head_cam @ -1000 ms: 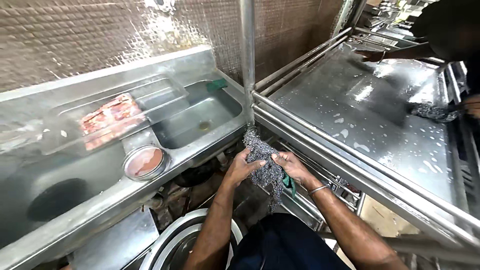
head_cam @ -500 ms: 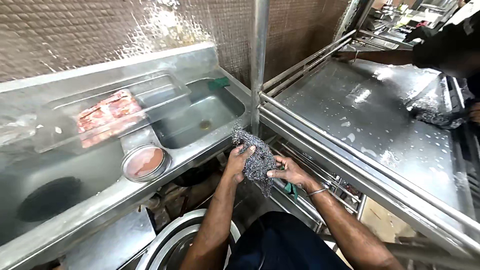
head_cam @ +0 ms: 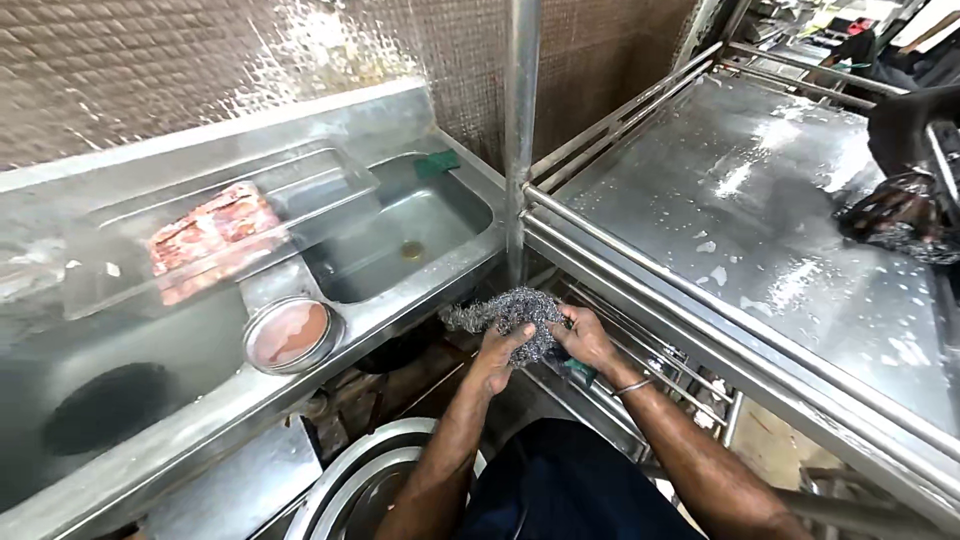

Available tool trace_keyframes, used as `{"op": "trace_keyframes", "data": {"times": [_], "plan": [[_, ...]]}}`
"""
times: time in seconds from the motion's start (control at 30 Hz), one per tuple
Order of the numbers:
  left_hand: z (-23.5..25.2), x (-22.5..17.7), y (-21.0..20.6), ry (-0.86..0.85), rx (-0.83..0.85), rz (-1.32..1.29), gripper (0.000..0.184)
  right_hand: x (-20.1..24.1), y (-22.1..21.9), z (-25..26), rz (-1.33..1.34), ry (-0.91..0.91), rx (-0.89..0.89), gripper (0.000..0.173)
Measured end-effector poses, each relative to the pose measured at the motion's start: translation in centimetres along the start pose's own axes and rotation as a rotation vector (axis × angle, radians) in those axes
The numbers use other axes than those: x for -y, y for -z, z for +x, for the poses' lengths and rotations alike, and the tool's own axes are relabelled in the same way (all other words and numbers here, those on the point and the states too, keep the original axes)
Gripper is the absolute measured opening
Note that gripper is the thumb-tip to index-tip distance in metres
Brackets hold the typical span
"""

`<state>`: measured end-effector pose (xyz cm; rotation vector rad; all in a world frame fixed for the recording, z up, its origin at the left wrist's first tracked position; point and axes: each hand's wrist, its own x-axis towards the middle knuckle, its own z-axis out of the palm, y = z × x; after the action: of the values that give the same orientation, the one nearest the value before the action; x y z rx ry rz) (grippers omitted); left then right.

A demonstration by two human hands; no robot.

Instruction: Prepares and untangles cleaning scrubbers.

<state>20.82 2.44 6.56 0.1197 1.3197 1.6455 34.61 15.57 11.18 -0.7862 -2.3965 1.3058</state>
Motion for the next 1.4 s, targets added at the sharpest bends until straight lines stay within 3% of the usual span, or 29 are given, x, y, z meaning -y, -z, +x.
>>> {"op": "trace_keyframes", "data": {"times": [0.17, 0.37, 0.53, 0.63, 0.77, 1.0, 1.23, 1.3, 1.4], "plan": [[0.7, 0.9, -0.5, 0.036, -0.029, -0.083, 0.059, -1.8, -0.8, 1.6, -0.23, 0.084, 0.045, 0.017], [1.1, 0.8, 0.3, 0.108, -0.139, 0.045, 0.056, -1.7, -0.4, 2.5, -0.434, 0.015, 0.13, 0.024], [-0.1, 0.0, 1.8, 0.179, -0.074, 0.208, 0.028, -4.3, -0.4, 5.0, -0.6, -0.204, 0.123, 0.031], [-0.9, 0.1, 3.0, 0.17, -0.015, 0.239, 0.038, -5.9, -0.3, 5.7, -0.611, -0.249, 0.127, 0.03], [-2.3, -0.5, 4.3, 0.144, -0.045, 0.234, 0.036, -7.2, -0.9, 5.9, -0.664, -0.221, 0.121, 0.032], [-4.5, -1.7, 8.5, 0.092, -0.012, 0.411, 0.016, -8.6, -1.1, 6.6, -0.668, -0.301, 0.111, 0.034], [-7.0, -3.1, 11.3, 0.043, -0.066, 0.58, 0.011, -8.5, -2.0, 8.0, -0.663, -0.293, 0.156, 0.033], [-8.6, -4.4, 13.0, 0.007, -0.11, 0.629, 0.018, -9.0, -0.7, 8.0, -0.608, -0.359, 0.142, 0.038], [-10.3, -5.1, 16.6, 0.002, -0.168, 0.712, 0.011, -11.5, 0.8, 7.3, -0.549, -0.383, 0.091, 0.051]]}}
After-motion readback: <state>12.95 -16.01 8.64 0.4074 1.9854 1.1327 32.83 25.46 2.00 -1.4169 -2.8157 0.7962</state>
